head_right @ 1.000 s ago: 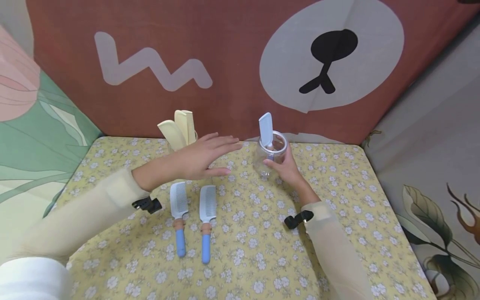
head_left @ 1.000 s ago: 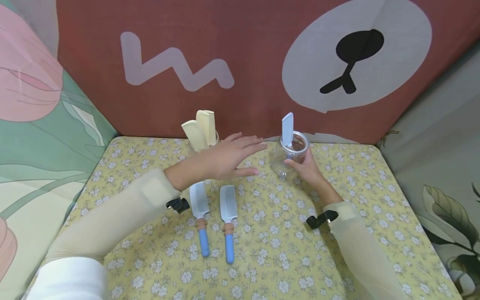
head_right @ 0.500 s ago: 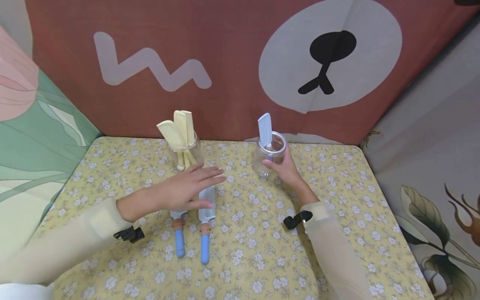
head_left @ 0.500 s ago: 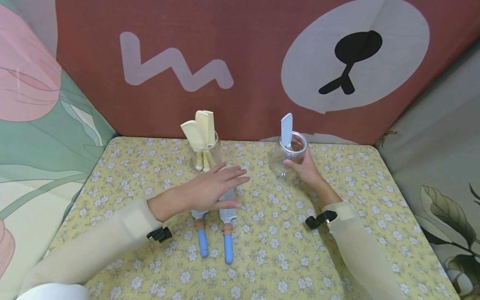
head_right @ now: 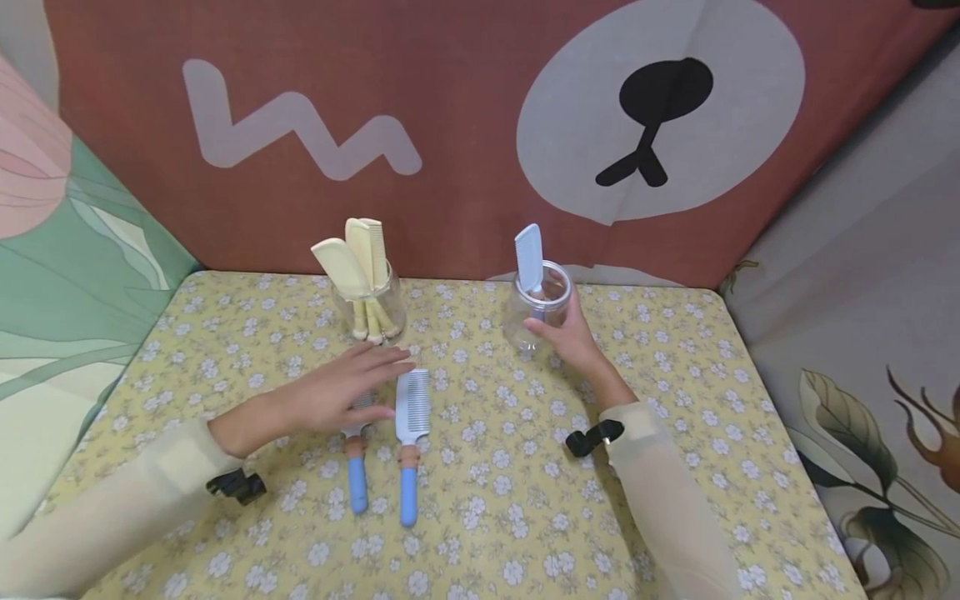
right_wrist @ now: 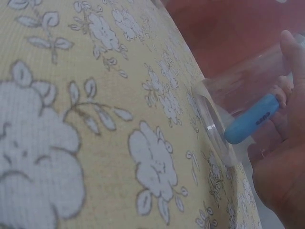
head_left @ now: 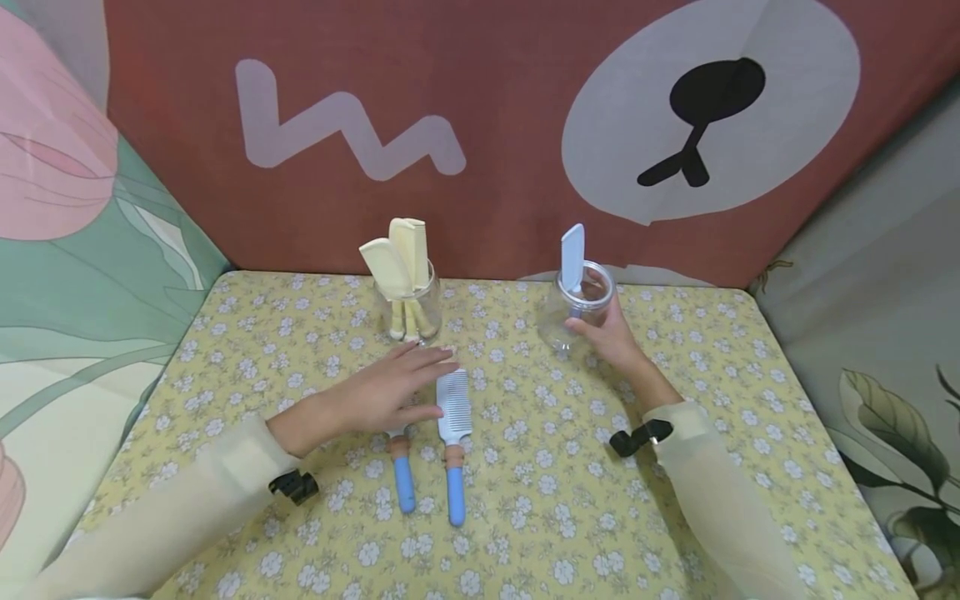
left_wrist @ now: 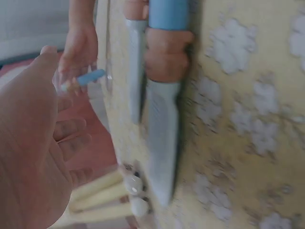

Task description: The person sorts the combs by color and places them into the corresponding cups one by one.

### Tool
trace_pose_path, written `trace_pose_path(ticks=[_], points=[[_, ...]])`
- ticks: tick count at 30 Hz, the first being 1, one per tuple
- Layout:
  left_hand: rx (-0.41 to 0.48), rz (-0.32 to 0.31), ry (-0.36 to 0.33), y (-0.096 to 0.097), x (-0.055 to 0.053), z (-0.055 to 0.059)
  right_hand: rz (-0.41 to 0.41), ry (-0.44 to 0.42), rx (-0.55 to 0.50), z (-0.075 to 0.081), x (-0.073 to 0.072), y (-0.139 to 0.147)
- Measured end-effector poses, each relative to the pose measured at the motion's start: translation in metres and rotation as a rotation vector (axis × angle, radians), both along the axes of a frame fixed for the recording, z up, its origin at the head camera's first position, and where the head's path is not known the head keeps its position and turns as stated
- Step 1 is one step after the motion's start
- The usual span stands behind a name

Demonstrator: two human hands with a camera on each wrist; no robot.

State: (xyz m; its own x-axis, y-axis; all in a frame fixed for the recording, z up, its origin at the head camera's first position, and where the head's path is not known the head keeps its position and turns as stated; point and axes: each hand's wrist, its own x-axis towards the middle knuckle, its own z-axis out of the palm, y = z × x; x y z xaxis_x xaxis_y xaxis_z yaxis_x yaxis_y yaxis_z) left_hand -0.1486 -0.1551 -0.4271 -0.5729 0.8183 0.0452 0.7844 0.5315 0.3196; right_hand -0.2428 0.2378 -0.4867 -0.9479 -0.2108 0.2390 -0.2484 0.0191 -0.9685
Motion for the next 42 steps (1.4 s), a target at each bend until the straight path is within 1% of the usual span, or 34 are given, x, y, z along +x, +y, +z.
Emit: trace_pose_path(ticks=[7, 12, 16, 20, 23, 32, 36, 38, 39, 42], points=[[0.007, 0.068, -0.044, -0.018, -0.005, -0.012, -0.004, 0.002, 0.008, 0.001, 0.000, 0.000], [-0.023, 0.110, -0.084, -0.030, -0.008, -0.023, -0.004, 0.002, -0.004, 0.001, 0.001, -0.001], [-0.064, 0.123, -0.098, -0.038, -0.008, -0.029, 0.003, 0.010, -0.025, 0.000, 0.000, 0.000], [-0.080, 0.116, -0.109, -0.046, -0.008, -0.032, 0.008, 0.016, -0.027, -0.001, 0.000, 0.001], [-0.084, 0.108, -0.120, -0.050, -0.008, -0.032, 0.015, 0.007, -0.030, 0.000, 0.000, 0.000], [-0.066, 0.078, -0.114, -0.059, -0.012, -0.027, 0.043, 0.003, -0.078, -0.001, 0.001, -0.001], [-0.083, 0.111, -0.085, -0.060, -0.013, -0.023, 0.043, 0.008, -0.075, -0.001, 0.000, -0.001], [-0.090, 0.135, -0.086, -0.060, -0.013, -0.022, 0.040, 0.010, -0.068, -0.001, 0.000, -0.001], [-0.091, 0.145, -0.092, -0.059, -0.013, -0.021, 0.040, 0.012, -0.066, -0.001, 0.000, -0.001], [-0.084, 0.173, -0.140, -0.058, -0.014, -0.020, 0.037, 0.015, -0.060, -0.003, 0.000, 0.000]])
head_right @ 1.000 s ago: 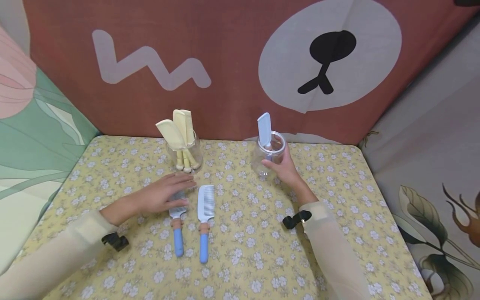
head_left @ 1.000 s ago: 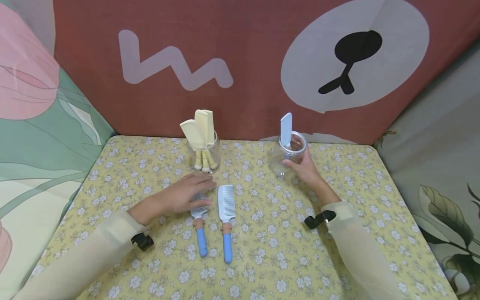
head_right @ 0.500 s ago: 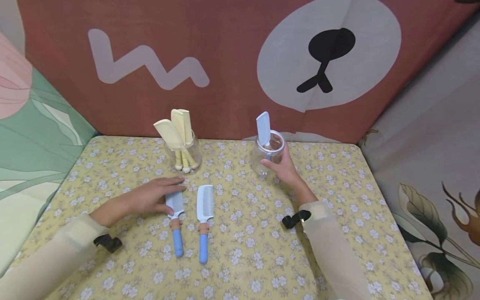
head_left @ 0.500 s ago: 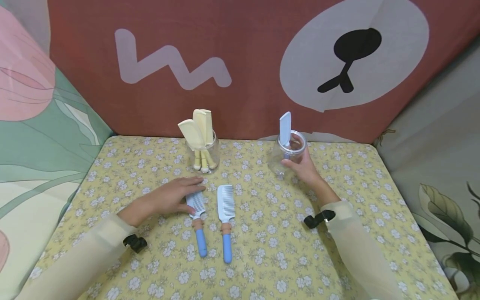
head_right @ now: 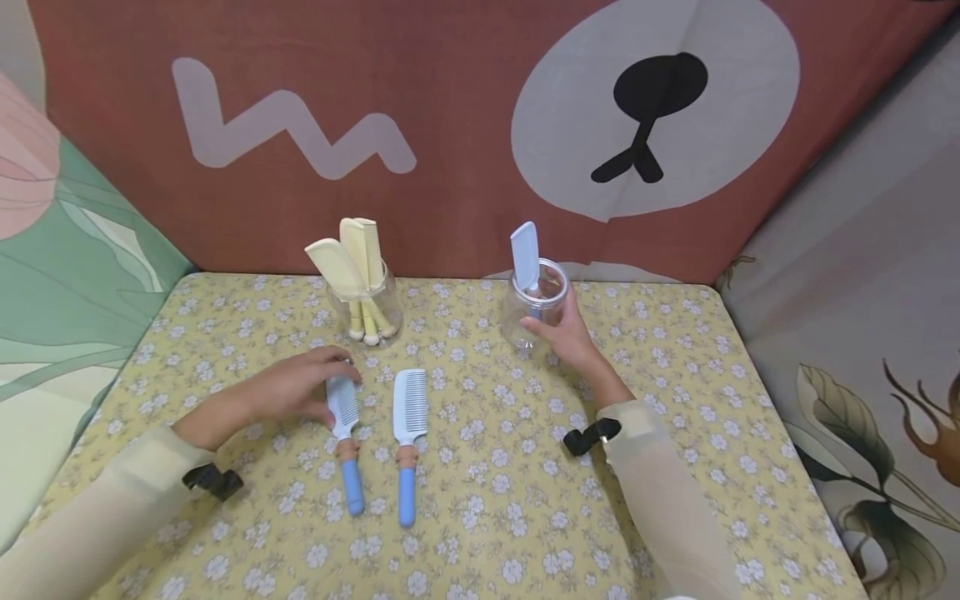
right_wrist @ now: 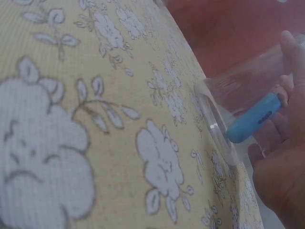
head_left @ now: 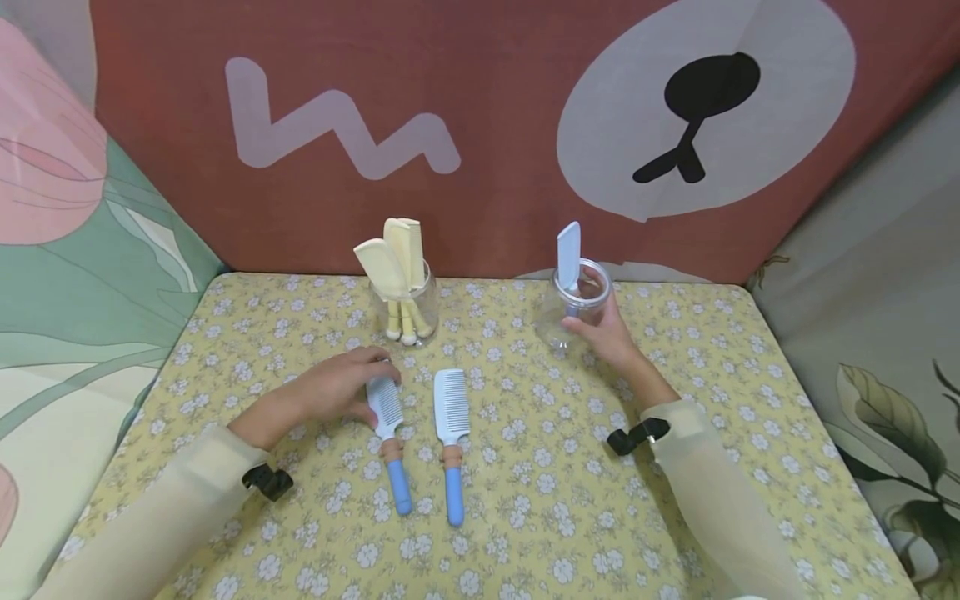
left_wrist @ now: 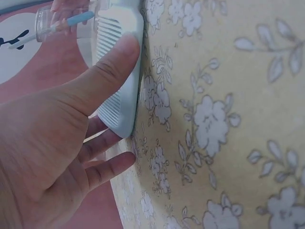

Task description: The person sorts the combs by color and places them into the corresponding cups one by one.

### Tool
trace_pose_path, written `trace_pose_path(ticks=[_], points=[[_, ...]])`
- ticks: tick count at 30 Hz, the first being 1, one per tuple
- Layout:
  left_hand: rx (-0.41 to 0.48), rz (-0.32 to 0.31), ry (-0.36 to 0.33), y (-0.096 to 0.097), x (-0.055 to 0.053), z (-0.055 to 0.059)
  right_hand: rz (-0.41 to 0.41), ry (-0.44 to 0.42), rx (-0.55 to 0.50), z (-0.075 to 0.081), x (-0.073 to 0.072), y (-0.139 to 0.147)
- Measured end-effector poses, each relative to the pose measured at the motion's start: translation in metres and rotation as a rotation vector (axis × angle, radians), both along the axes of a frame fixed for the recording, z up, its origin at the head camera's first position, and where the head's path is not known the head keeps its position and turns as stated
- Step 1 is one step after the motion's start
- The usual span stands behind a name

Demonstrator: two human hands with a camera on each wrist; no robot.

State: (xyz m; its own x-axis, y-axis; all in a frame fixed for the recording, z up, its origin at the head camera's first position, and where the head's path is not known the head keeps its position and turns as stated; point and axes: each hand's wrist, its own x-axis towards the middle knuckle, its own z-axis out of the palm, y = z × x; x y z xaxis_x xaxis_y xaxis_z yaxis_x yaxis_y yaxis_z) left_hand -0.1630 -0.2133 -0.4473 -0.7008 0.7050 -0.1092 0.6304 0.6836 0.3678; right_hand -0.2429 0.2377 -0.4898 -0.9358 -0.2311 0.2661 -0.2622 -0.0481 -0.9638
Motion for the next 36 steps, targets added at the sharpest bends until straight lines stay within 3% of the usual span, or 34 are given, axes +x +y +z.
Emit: trace_pose_path(ticks=[7, 13, 17, 21, 28, 32, 36], points=[[0.037, 0.058, -0.081, -0.007, -0.004, 0.003, -0.007, -0.009, 0.011, -0.001, 0.000, 0.000], [0.101, 0.063, -0.145, -0.015, -0.007, 0.018, -0.013, -0.014, 0.016, 0.001, 0.001, -0.001], [0.234, 0.053, -0.233, -0.020, -0.008, 0.028, -0.020, -0.013, 0.007, 0.002, 0.001, -0.002], [0.432, 0.035, -0.346, -0.025, -0.006, 0.034, -0.005, -0.007, -0.015, 0.001, 0.001, -0.001], [0.745, 0.004, -0.595, -0.017, -0.001, 0.042, 0.006, 0.010, -0.026, -0.002, 0.000, 0.000], [0.870, 0.041, -0.651, -0.007, 0.003, 0.044, 0.009, 0.012, -0.019, -0.002, 0.000, 0.000], [0.964, 0.090, -0.650, 0.006, 0.006, 0.045, 0.011, 0.013, -0.013, -0.003, -0.001, 0.000]])
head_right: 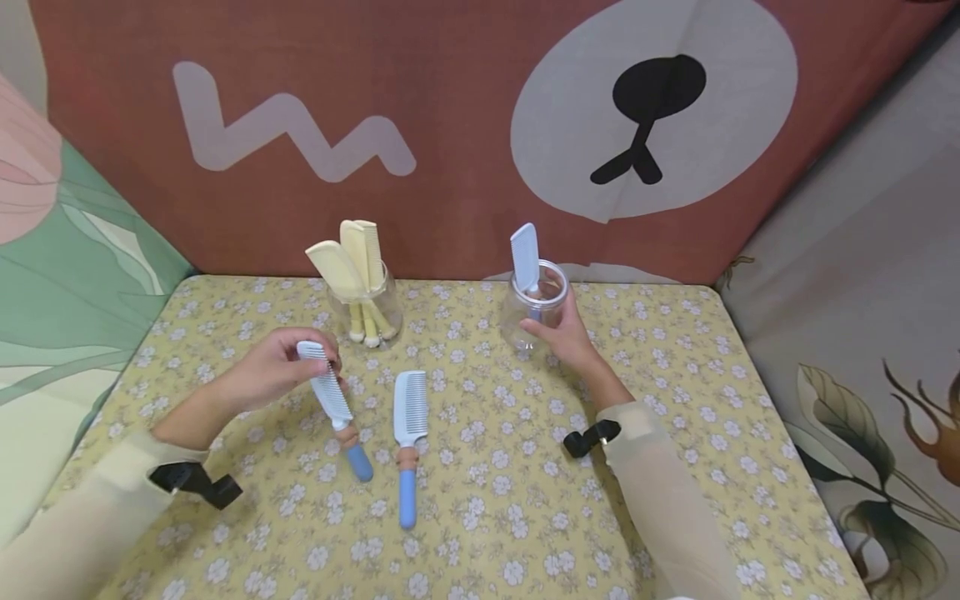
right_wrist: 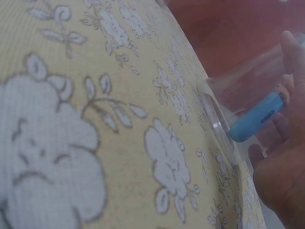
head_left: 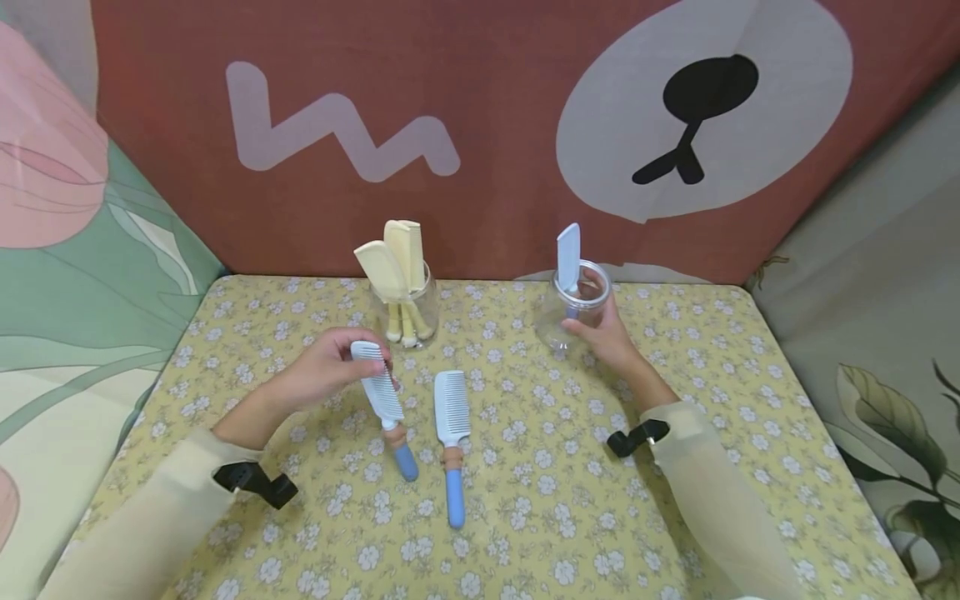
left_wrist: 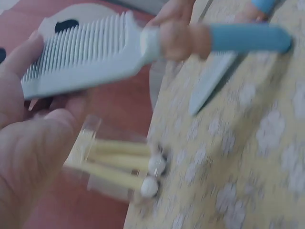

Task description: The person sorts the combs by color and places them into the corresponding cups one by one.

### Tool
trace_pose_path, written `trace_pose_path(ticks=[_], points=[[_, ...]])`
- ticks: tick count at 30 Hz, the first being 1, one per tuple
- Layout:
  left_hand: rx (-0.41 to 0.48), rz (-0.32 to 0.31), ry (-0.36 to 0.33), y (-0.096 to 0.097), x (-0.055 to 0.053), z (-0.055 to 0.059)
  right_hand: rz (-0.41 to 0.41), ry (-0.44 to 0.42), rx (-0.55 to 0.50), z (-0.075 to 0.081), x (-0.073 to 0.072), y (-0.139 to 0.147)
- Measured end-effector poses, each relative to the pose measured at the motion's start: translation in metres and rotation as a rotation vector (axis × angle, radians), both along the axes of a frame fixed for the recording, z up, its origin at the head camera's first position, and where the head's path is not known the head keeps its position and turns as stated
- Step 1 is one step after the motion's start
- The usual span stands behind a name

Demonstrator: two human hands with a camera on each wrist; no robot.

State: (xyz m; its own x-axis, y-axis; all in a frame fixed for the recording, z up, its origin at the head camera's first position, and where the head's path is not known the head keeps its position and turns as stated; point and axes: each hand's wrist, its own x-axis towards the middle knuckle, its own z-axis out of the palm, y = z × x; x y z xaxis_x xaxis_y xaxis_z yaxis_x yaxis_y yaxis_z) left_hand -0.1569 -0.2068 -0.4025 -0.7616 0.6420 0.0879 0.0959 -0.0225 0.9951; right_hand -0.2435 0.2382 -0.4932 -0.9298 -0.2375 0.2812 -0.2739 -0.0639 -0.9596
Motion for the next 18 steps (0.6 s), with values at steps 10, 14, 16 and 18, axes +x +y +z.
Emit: trace_pose_path(ticks=[10, 14, 16, 18], points=[[0.062, -0.042, -0.031, 0.029, 0.003, 0.001, 0.011, 0.011, -0.017, -0.002, 0.000, 0.000], [0.046, -0.061, -0.030, 0.035, 0.003, 0.006, 0.016, 0.013, -0.017, -0.002, 0.000, 0.000], [0.043, -0.070, -0.030, 0.038, 0.003, 0.008, 0.016, 0.013, -0.015, -0.002, 0.000, 0.000], [0.031, -0.069, -0.014, 0.040, 0.001, 0.011, 0.014, 0.012, -0.013, -0.002, 0.000, 0.000]])
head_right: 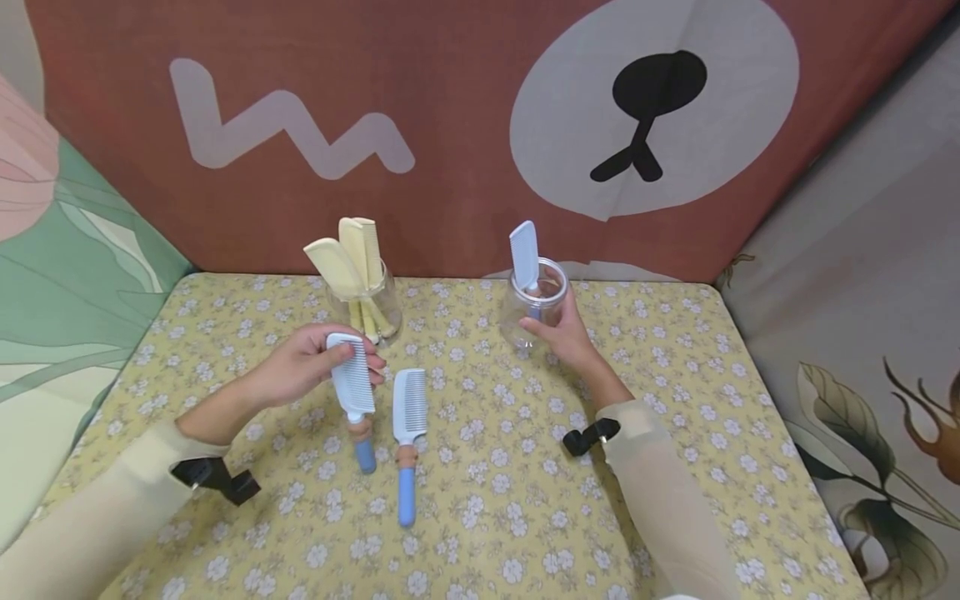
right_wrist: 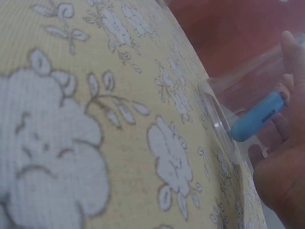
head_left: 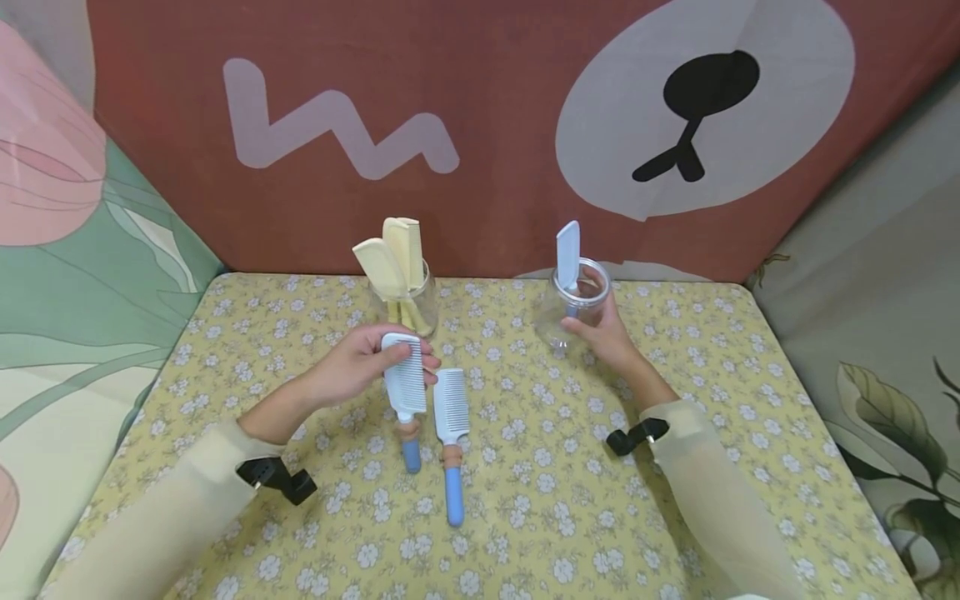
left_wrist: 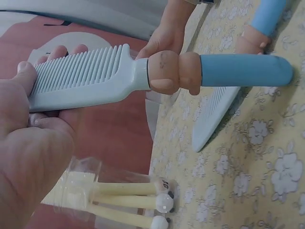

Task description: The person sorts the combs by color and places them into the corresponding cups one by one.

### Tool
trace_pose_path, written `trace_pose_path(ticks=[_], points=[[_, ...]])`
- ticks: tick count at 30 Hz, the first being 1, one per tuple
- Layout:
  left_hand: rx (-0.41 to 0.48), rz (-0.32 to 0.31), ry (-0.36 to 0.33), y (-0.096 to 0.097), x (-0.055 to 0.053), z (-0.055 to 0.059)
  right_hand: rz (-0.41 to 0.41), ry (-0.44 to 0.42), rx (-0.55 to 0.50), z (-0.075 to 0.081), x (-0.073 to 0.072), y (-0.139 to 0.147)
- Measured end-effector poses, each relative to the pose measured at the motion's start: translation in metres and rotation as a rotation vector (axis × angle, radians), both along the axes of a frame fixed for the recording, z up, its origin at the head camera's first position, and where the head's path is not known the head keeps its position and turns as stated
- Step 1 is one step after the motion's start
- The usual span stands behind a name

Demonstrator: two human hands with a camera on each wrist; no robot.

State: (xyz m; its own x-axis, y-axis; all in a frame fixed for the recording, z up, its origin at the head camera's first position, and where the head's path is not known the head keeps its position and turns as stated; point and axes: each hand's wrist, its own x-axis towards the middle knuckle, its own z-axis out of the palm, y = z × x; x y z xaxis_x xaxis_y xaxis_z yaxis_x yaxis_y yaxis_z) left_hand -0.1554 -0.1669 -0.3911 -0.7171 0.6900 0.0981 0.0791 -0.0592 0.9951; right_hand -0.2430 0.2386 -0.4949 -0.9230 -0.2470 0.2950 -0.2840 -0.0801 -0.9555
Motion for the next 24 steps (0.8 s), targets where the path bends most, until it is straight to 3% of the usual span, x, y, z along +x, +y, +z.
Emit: trace_pose_path(ticks=[11, 15, 24], points=[[-0.039, 0.024, 0.127, 0.010, -0.011, 0.026, -0.002, -0.003, 0.001, 0.000, -0.001, 0.000], [-0.026, 0.028, 0.124, 0.021, -0.016, 0.038, 0.002, 0.003, -0.013, 0.000, -0.001, 0.000], [-0.016, 0.000, 0.213, 0.048, -0.028, 0.067, 0.019, 0.028, -0.038, -0.001, -0.002, -0.001]])
